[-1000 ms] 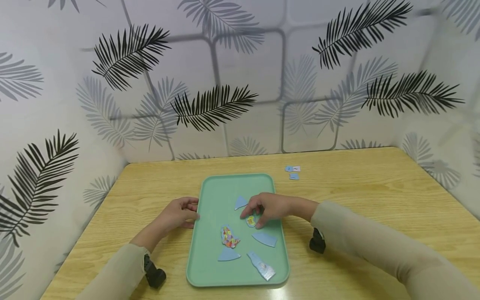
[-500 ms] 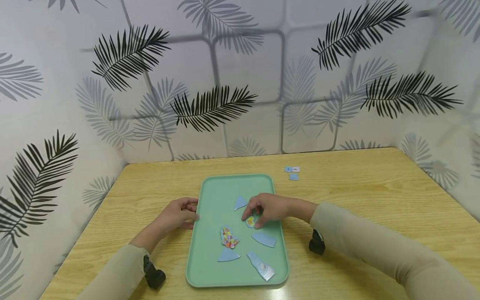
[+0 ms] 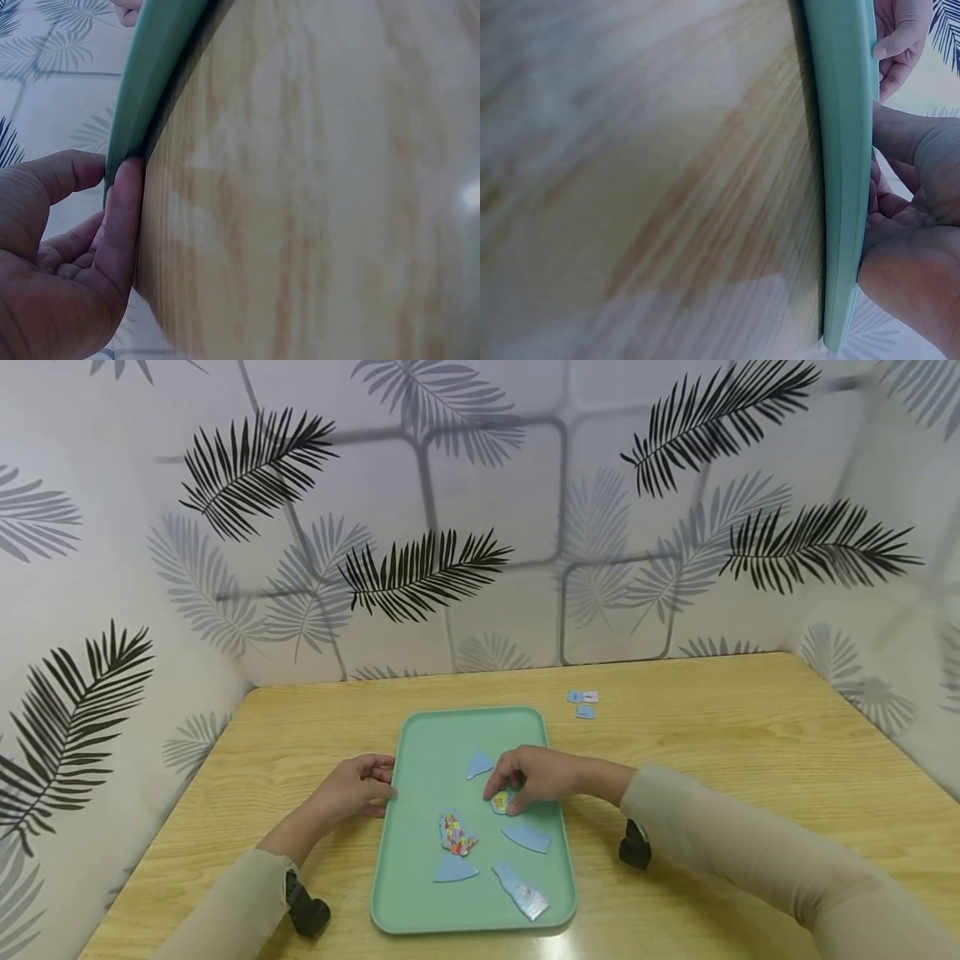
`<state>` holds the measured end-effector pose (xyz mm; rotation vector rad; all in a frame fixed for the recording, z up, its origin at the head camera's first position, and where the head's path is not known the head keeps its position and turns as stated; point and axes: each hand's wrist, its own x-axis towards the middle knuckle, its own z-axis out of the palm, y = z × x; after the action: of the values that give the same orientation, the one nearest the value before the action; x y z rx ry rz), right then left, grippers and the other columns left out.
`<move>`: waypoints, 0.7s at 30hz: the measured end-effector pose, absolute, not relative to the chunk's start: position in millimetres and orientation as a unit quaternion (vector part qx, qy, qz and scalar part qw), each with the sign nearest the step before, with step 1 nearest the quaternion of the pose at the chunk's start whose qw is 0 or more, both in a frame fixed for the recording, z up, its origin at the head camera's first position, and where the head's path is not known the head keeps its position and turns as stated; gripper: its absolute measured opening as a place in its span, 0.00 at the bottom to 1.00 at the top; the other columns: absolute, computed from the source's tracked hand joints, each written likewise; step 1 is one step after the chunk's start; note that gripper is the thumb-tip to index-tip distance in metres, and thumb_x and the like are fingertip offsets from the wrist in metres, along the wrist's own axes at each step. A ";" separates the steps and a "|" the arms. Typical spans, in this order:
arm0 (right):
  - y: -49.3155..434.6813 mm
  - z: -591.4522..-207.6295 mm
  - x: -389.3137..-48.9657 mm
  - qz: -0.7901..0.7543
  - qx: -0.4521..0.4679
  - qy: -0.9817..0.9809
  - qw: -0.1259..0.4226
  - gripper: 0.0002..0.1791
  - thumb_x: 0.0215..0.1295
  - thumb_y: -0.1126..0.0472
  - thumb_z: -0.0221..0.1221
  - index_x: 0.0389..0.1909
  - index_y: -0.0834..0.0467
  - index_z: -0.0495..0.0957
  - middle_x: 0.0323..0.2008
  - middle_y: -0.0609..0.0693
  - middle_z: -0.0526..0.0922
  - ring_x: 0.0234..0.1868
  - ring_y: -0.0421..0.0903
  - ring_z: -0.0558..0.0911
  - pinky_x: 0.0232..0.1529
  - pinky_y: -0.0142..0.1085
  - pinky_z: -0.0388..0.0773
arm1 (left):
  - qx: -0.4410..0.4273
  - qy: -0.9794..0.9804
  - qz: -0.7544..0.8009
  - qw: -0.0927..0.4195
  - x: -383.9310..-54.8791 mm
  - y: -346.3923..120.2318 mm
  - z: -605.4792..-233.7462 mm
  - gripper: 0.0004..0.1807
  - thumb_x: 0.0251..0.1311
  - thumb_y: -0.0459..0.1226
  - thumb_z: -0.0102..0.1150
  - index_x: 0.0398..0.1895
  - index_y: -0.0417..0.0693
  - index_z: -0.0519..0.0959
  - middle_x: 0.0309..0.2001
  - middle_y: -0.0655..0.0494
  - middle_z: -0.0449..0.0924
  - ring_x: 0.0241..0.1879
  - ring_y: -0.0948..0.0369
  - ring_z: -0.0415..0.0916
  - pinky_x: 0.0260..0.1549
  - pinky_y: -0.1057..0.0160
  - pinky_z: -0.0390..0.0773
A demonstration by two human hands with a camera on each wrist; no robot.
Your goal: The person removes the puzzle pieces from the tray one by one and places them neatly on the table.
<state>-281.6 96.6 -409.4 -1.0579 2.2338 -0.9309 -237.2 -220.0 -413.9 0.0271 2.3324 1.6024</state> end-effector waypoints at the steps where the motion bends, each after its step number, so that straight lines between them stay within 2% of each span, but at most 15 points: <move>1: 96.5 -409.9 -281.5 -0.341 -0.389 0.819 0.247 0.14 0.55 0.66 0.69 0.44 0.55 0.85 0.40 0.42 0.79 0.41 0.43 0.71 0.45 0.34 0.70 | 0.010 0.813 0.560 0.156 -237.0 -220.3 -414.2 0.31 0.59 0.28 0.61 0.67 0.32 0.64 0.45 0.44 0.71 0.40 0.56 0.74 0.36 0.57 0.83; 13: 100.9 -408.3 -279.4 -0.370 -0.377 0.815 0.237 0.14 0.58 0.65 0.68 0.46 0.55 0.84 0.43 0.41 0.81 0.41 0.44 0.72 0.44 0.36 0.73 | 0.013 0.808 0.566 0.163 -238.6 -221.6 -417.5 0.32 0.60 0.28 0.61 0.68 0.33 0.64 0.46 0.44 0.71 0.41 0.56 0.74 0.36 0.57 0.83; 21: 106.8 -405.9 -278.3 -0.389 -0.352 0.826 0.207 0.15 0.58 0.64 0.68 0.48 0.57 0.83 0.45 0.43 0.81 0.42 0.45 0.73 0.46 0.37 0.74 | 0.007 0.809 0.564 0.164 -239.8 -221.8 -416.3 0.32 0.59 0.28 0.61 0.68 0.33 0.64 0.45 0.45 0.71 0.41 0.56 0.74 0.37 0.57 0.83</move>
<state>-278.3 106.8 -405.9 -0.9798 2.2986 -1.0839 -239.8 -221.8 -416.3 0.0186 2.3058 1.6083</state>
